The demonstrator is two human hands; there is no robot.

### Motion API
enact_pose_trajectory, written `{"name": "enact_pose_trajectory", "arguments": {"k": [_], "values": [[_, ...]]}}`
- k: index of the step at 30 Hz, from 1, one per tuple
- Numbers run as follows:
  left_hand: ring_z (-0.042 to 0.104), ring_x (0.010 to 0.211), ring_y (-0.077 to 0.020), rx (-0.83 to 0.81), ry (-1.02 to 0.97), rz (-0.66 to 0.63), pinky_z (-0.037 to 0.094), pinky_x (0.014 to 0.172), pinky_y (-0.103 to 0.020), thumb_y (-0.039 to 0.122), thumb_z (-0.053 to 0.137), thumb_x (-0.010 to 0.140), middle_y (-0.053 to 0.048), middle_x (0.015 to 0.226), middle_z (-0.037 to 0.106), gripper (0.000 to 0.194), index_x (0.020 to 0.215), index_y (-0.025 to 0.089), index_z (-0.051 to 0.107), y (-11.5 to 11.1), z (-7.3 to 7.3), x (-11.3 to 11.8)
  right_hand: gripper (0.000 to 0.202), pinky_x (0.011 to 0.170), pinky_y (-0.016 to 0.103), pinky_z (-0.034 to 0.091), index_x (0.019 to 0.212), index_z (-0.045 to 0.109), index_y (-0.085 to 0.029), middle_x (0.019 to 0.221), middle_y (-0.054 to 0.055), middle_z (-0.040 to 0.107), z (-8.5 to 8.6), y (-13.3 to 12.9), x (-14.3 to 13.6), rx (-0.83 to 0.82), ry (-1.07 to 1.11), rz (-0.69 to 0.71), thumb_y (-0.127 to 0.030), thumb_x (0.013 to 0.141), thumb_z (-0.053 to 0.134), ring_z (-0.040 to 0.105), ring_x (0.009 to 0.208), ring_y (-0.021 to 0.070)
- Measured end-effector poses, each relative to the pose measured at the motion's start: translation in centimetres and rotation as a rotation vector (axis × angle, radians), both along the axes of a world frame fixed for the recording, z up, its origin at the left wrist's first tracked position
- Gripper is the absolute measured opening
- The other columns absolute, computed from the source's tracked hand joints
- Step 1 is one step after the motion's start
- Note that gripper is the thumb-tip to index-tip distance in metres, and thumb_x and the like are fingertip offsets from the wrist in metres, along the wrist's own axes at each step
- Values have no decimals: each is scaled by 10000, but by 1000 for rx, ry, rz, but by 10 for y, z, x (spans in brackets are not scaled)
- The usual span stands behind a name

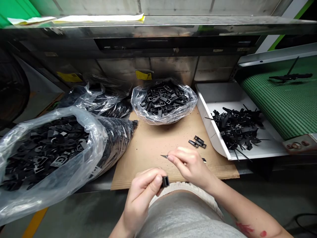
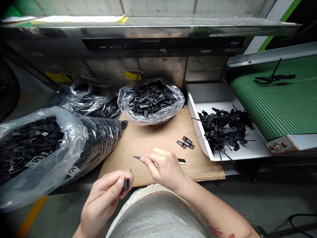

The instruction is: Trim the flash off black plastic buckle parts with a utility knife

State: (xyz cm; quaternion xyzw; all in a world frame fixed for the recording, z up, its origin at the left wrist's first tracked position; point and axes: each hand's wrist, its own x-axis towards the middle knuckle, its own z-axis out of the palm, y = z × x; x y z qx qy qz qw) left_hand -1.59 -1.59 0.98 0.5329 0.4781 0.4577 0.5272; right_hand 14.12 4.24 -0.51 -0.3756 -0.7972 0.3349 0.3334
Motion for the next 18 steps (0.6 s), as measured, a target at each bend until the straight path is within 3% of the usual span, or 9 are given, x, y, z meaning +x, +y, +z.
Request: {"name": "enact_pose_trajectory", "arguments": {"k": [6,9,12,18], "values": [[339,481,-93,-3,-21,47,250,487,-241,346,450,845,31,509,382,309,597,178,526,4,-2,0,290,615,228,371,788,586,-155,730,16,543,5,2,9,-411,257,38,-423,838,486,490,688,121],[345,487,-93,-16,-25,50,259,487,-235,345,450,845,29,517,398,301,609,175,528,5,-4,0,384,473,202,290,680,514,-152,547,-47,408,10,-3,6,-672,390,124,-520,788,505,363,502,77],[356,505,-95,-36,-14,63,278,491,-225,364,465,832,21,532,412,317,594,164,526,6,-8,4,394,410,192,198,616,449,-160,469,-87,295,11,-5,-3,-885,513,243,-510,786,514,236,427,52],[355,501,-91,-229,-116,206,333,462,-195,454,618,688,24,518,404,341,566,140,566,20,-15,16,333,466,178,234,595,475,-143,541,-80,345,1,-11,-4,-818,417,49,-373,634,712,288,524,52]]}}
